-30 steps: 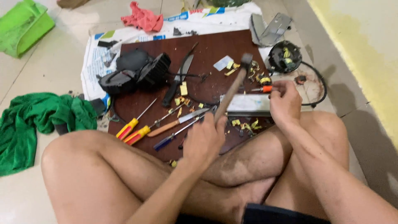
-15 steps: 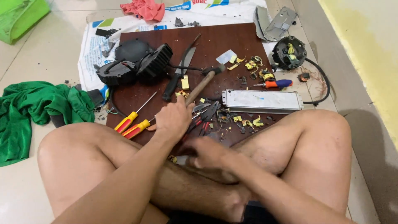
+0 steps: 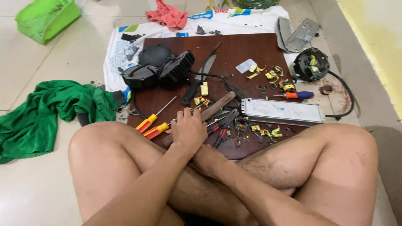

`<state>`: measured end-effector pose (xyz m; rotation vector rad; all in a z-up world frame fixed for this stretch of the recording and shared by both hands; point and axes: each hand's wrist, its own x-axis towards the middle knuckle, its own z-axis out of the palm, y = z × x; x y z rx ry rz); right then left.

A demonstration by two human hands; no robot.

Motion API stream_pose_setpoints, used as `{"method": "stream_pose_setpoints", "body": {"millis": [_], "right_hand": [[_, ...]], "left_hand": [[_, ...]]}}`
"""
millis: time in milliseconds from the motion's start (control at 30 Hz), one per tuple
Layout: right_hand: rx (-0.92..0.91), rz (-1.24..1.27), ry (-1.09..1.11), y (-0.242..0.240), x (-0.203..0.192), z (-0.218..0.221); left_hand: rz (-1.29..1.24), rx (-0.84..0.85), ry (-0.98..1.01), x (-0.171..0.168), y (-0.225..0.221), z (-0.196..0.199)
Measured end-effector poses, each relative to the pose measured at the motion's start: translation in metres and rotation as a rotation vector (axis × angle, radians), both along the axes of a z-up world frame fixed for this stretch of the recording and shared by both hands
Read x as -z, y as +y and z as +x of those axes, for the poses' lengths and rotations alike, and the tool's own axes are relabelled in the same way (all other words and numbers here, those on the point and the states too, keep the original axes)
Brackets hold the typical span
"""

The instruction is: Disassembling an electronic device by removing wires and small components using various hand tools.

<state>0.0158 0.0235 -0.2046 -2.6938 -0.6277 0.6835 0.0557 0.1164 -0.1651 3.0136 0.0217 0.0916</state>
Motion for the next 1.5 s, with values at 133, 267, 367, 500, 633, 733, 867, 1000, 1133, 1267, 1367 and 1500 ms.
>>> {"method": "stream_pose_setpoints", "body": {"millis": [133,267,367,500,633,733,867,1000,1133,1267,1367,1500], "right_hand": [[-0.211,-0.121,-0.089,0.008,-0.043,-0.016],[0.077,0.378,-0.066,-0.024,-0.069,-0.039],[0.458,0.583,-0.06,-0.051,-0.073,-0.027],[0.997,1.314,0.203,-0.109,-0.048,0.026],[1.032,1.486,0.415,-0.133,-0.103,0.024],[1.013,1.531,0.517,-0.148,-0.104,0.028],[1.022,1.476,0.46,-0.162,-0.102,0.027],[1.046,1.457,0.368,-0.17,-0.12,0.021],[0.934,1.264,0.159,-0.183,-0.114,0.02],[0.761,0.977,-0.086,-0.193,-0.117,0.018],[0.7,0.893,-0.144,-0.199,-0.118,0.016],[0.754,0.963,-0.091,-0.193,-0.118,0.01]], "left_hand": [[-0.106,-0.026,-0.016,-0.019,0.003,-0.005],[-0.364,-0.068,0.021,-0.044,0.007,-0.004],[-0.615,-0.159,0.071,-0.043,0.004,0.008],[-1.439,-0.387,0.398,-0.062,-0.036,0.009],[-1.621,-0.292,0.481,-0.09,-0.065,-0.008],[-1.691,-0.209,0.438,-0.091,-0.079,-0.009],[-1.592,-0.149,0.404,-0.091,-0.094,-0.009],[-1.546,-0.112,0.328,-0.073,-0.112,0.0],[-1.592,-0.19,0.362,-0.074,-0.122,-0.002],[-1.666,-0.16,0.414,-0.09,-0.131,-0.011],[-1.642,-0.089,0.409,-0.091,-0.13,-0.011],[-1.6,-0.047,0.42,-0.08,-0.135,-0.005]]}}
